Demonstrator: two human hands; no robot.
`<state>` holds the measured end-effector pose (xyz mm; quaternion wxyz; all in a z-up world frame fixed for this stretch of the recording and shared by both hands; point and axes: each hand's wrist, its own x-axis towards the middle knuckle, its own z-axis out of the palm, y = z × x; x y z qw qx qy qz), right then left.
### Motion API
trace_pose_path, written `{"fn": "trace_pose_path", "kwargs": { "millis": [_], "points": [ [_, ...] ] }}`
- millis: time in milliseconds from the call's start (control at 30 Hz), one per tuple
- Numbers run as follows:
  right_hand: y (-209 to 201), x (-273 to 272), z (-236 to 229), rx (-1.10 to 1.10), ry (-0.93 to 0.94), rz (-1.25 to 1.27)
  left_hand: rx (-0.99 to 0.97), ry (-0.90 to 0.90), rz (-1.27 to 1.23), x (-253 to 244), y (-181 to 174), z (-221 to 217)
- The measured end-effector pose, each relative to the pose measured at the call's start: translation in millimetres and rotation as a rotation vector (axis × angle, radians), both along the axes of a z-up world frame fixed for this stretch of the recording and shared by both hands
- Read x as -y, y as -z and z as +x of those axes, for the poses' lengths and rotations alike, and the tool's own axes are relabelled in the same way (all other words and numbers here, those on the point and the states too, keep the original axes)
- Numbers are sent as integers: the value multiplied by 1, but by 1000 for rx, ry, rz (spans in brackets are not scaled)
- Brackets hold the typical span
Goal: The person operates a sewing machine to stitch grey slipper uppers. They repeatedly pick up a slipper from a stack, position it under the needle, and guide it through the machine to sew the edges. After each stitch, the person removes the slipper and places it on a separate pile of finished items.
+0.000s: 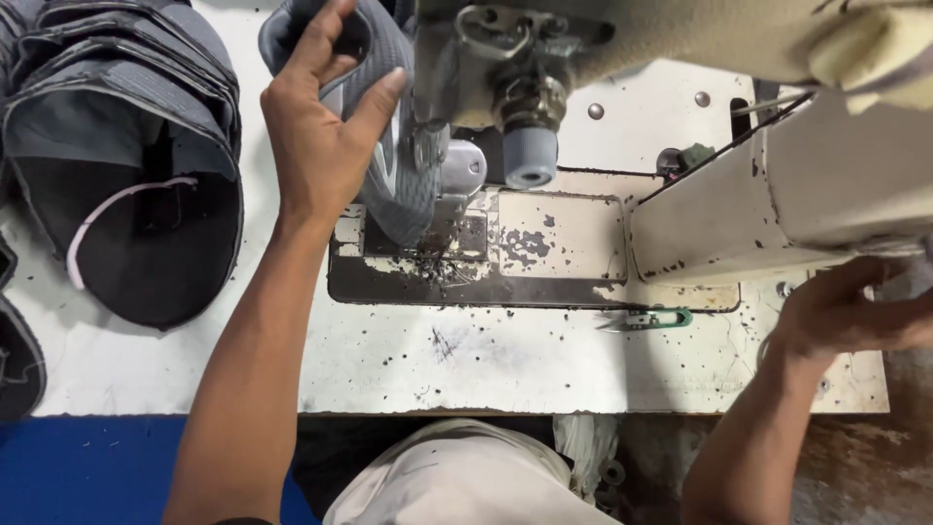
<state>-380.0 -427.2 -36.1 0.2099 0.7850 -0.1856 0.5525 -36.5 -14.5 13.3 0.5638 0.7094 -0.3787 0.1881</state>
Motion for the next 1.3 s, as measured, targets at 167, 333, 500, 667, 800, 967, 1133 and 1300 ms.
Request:
{"fn": "trace_pose_path", "kwargs": {
  "millis": [167, 333, 500, 667, 800, 967, 1133, 1300],
  "points": [
    [-37, -59, 30, 110, -192, -119, -100, -27, -12, -1, -5, -4],
    [-34, -56, 19, 113, -206, 7, -39, -15, -44, 3, -2, -6],
    [-17, -132, 101, 39, -499, 123, -61, -68, -66, 8, -11, -6],
    [67, -187, 228, -614, -759, 476, 35, -293, -272, -8, 19, -29],
    [91, -147, 244, -1024, -548, 452, -13, -405, -181, -38, 96, -30],
    [64, -159, 357, -825, -697, 346, -371, -141, -173, -39, 160, 28],
    [122, -96, 475, -625, -855, 236, -373, -222, -70, -34, 156, 29],
    [45, -166, 510, -560, -768, 304, -398, -144, 46, -40, 112, 25]
  ]
}}
